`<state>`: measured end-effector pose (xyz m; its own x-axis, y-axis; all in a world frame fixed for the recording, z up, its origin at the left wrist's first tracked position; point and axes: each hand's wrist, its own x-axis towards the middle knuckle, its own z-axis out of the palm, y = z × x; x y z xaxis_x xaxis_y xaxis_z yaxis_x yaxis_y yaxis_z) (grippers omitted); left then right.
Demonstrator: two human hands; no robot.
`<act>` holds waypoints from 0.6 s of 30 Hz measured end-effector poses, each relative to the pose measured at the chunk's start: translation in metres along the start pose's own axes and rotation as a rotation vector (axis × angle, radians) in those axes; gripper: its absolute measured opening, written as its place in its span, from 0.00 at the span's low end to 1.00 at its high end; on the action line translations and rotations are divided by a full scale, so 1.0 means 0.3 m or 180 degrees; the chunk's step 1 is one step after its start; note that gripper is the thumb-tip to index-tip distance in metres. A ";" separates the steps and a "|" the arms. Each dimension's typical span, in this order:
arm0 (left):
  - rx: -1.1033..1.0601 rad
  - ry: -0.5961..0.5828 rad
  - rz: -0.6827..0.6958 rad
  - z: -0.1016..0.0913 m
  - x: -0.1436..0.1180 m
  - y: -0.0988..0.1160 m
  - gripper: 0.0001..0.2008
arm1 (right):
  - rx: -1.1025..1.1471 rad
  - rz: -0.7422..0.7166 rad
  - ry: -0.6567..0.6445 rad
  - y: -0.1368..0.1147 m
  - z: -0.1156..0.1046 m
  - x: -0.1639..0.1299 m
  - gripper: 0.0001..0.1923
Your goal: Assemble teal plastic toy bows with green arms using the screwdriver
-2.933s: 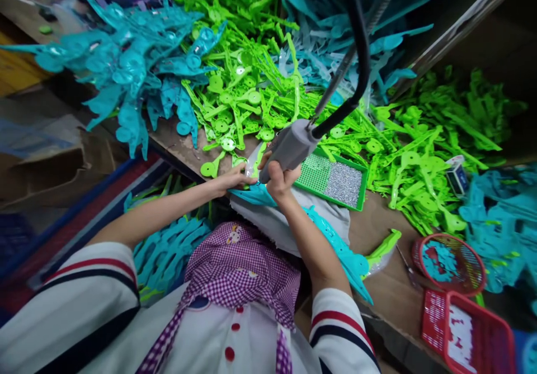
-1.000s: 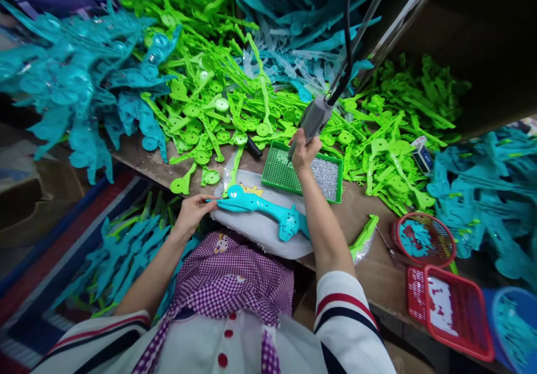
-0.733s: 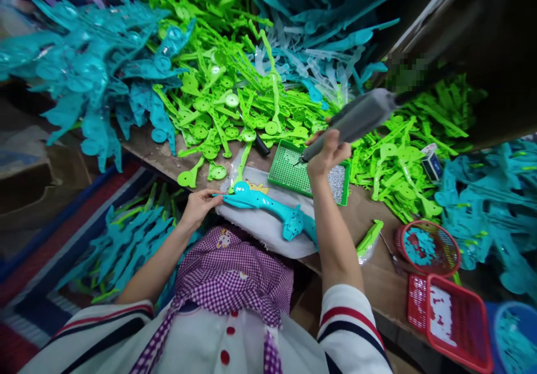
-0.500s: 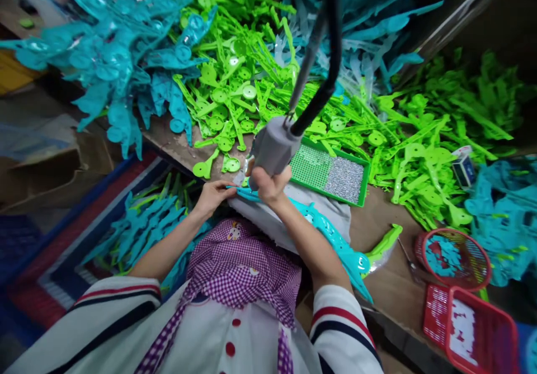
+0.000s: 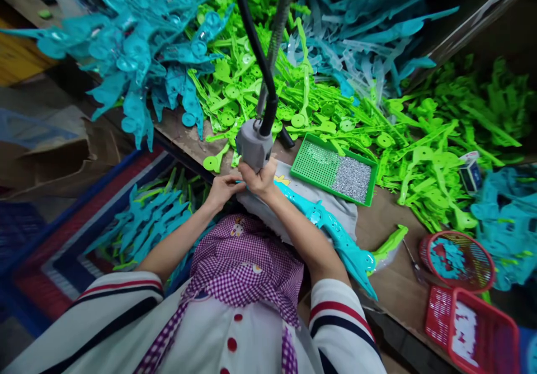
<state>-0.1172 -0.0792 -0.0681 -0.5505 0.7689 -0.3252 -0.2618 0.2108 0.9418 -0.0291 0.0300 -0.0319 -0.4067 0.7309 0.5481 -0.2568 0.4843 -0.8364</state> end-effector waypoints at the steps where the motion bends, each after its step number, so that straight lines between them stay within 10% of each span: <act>1: 0.0026 0.0015 0.0008 0.002 -0.002 0.003 0.18 | -0.0054 0.0030 -0.0044 0.003 0.000 -0.001 0.20; 14: -0.0019 0.0008 0.0055 -0.004 -0.001 -0.019 0.20 | -0.0278 0.0010 -0.0246 -0.066 0.004 0.003 0.22; 18: 0.0105 0.0025 0.0042 -0.011 -0.006 -0.013 0.21 | 0.0058 -0.0012 0.0476 -0.115 -0.053 0.062 0.26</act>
<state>-0.1177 -0.0834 -0.0715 -0.5601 0.7670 -0.3131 -0.2283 0.2204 0.9483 -0.0140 0.0346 0.0072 -0.2708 0.7933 0.5453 -0.2746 0.4793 -0.8336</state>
